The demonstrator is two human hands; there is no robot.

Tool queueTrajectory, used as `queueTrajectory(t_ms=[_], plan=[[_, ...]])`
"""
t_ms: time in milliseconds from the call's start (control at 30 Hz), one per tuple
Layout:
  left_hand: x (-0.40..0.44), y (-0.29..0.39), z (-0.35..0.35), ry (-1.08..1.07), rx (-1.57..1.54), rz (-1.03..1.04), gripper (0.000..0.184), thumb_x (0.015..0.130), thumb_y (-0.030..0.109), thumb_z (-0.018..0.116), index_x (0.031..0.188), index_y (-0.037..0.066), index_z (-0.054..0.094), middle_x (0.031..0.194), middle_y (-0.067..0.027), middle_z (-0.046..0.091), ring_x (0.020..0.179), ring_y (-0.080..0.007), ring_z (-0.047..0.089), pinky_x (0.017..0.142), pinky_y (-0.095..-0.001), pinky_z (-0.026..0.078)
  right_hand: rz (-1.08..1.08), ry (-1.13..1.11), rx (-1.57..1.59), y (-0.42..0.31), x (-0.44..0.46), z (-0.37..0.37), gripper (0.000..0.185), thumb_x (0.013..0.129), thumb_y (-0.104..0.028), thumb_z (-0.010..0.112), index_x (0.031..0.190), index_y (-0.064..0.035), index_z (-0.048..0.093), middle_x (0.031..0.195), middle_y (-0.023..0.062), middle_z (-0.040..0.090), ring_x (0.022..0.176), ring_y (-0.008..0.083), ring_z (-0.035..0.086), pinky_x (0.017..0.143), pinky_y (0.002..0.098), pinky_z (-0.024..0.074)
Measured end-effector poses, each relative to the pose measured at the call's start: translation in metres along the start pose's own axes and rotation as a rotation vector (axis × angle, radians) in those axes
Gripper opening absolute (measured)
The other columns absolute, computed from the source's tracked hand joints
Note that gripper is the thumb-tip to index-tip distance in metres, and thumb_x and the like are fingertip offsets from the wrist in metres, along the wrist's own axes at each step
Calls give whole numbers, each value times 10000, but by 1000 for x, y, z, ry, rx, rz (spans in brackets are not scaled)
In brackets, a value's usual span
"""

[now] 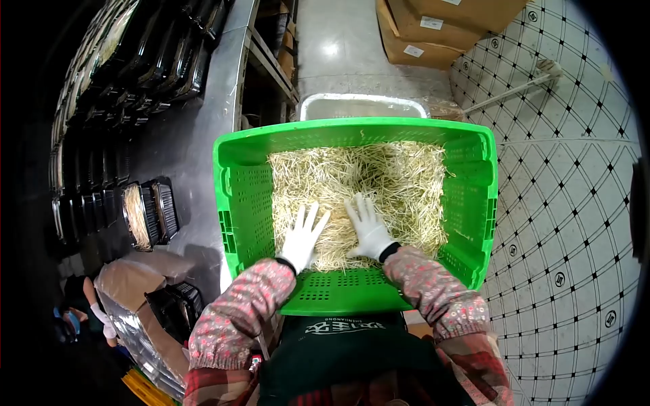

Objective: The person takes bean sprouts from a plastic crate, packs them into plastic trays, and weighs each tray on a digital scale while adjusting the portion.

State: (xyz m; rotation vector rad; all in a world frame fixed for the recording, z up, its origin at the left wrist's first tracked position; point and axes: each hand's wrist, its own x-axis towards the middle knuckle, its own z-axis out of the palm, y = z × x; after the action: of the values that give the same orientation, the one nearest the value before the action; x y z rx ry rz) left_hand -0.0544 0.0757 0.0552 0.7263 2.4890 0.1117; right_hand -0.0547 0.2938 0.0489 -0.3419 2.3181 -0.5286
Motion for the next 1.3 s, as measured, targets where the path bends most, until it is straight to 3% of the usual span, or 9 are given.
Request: queueTrajectory(t_ms=[167,233,400,567,767,800,900,1167,1300], plan=[[80,-13,-31,-245,-154,-70,1199,626,18,813,1539,232,66,1586,-168,46,1326,-391,386,868,-397,550,20,107,161,35,49,13,1251,562,-246,863,1519,-132,66,1499,236,266,1356,428,305,1037,459,421],[89,-16,-18,-255,-190,-85,1111,649,34,783,1525,177,114,1512,-193,229,1230,-376,480,891,-423,527,38,83,239,33,50,4,962,654,-140,738,1475,-104,239,1416,204,429,1280,361,439,991,417,461],[65,-24,2,-150,-285,-113,424,785,52,598,1203,28,534,1081,-238,621,1020,-374,616,871,-421,503,-30,254,310,44,39,22,562,732,-110,610,1289,-169,567,1141,169,649,1033,342,622,910,412,503],[8,-44,-3,42,-202,5,516,740,33,636,1241,110,536,985,-150,594,878,-341,621,757,-422,510,186,264,537,74,16,-40,324,802,-219,665,1116,-142,690,1000,166,695,901,293,676,832,364,527],[15,0,-6,218,-48,91,747,725,-72,549,1424,142,396,1413,-136,432,1182,-310,493,890,-455,439,22,79,894,39,39,-28,725,713,-146,733,1365,10,458,1270,216,585,1133,304,589,972,329,474],[16,3,0,227,-43,23,810,713,-88,569,1457,146,351,1486,-144,347,1296,-343,413,998,-493,391,65,-3,453,47,56,-13,860,699,-198,769,1423,20,358,1374,255,474,1234,338,506,1043,373,419],[-12,-8,-6,273,-382,-100,860,696,-79,618,1473,132,316,1509,-171,306,1354,-398,336,1144,-483,258,7,-50,321,67,65,-18,947,683,-298,806,1445,2,329,1397,272,425,1282,375,445,1089,393,364],[-95,7,-43,686,-845,-353,466,799,3,642,1259,47,584,1295,-149,571,1220,-281,528,1073,-352,380,164,-65,356,13,77,-21,1274,577,-660,793,1476,37,219,1486,295,296,1375,405,322,1140,439,296],[-151,9,-50,931,-1038,-557,354,880,29,616,1233,13,588,1268,-124,586,1170,-219,553,1013,-341,441,45,265,-178,-29,34,21,1227,545,-498,885,1473,-11,247,1409,254,407,1311,389,400,1085,434,358]])
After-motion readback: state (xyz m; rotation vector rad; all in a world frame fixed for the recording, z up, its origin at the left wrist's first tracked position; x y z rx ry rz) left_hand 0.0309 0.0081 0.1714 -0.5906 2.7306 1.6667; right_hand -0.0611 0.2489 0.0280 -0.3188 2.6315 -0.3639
